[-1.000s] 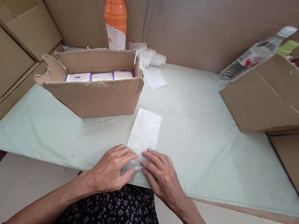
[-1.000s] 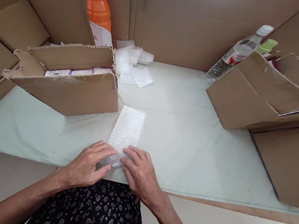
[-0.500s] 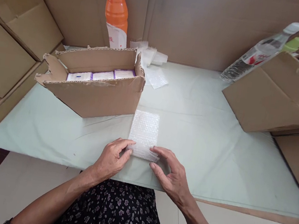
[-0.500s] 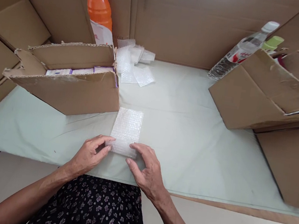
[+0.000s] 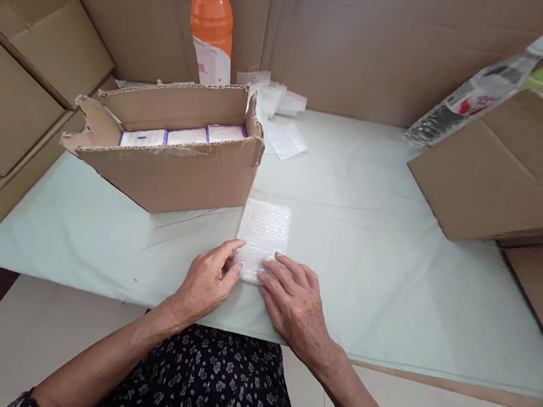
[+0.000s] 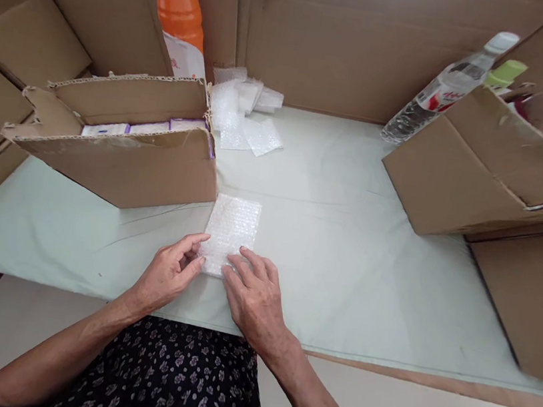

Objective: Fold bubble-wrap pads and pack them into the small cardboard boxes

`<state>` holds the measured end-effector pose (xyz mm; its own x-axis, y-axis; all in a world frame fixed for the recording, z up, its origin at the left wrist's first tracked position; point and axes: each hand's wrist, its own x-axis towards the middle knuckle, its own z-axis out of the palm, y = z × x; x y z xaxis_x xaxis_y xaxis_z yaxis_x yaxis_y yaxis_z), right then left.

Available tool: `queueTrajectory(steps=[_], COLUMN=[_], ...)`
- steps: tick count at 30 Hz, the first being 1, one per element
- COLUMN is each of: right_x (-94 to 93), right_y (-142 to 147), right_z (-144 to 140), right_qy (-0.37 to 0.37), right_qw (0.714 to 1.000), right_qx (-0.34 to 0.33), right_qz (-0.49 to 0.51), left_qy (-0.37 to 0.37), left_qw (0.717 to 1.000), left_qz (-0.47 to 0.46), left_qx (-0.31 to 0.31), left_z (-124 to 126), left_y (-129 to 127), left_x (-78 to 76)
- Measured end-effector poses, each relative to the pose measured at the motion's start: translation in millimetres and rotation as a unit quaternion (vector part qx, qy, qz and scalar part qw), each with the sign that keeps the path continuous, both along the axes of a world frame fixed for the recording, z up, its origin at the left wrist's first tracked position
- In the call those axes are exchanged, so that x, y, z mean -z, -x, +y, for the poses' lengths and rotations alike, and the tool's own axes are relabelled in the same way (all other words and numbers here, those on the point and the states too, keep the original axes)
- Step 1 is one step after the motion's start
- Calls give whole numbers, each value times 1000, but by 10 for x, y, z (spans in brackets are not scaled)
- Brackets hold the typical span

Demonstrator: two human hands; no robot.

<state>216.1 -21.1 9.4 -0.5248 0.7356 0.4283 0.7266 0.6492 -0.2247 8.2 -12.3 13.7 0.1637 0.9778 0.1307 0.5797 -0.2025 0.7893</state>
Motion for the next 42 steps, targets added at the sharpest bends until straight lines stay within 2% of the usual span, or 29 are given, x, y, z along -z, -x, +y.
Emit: queueTrajectory(steps=[4, 7, 13, 21, 27, 32, 38, 42], right_x=[57, 54, 45, 16, 14, -2, 39, 77], right_y=[0, 9, 36, 34, 38, 22, 12, 25], right_z=[57, 73, 96, 130, 127, 90, 115, 139], right_qy=[7, 9, 3, 40, 44, -12, -11, -8], right_qw=[1000, 1000, 999, 992, 991, 992, 999, 999], right_qx=[3, -3, -9, -10, 14, 46, 26, 29], right_qz=[12, 22, 47, 121, 127, 118, 33, 21], left_qy=[-121, -168, -174, -158, -143, -145, -163, -187], left_qw=[992, 983, 977, 981, 987, 987, 984, 979], left_qz=[22, 71, 111, 54, 46, 54, 62, 77], left_qx=[4, 16, 49, 94, 64, 35, 25, 21], left_z=[-79, -125, -94, -93, 14, 81, 79, 44], left_y=[22, 57, 90, 98, 77, 37, 19, 25], left_x=[57, 98, 100, 62, 101, 105, 125, 140])
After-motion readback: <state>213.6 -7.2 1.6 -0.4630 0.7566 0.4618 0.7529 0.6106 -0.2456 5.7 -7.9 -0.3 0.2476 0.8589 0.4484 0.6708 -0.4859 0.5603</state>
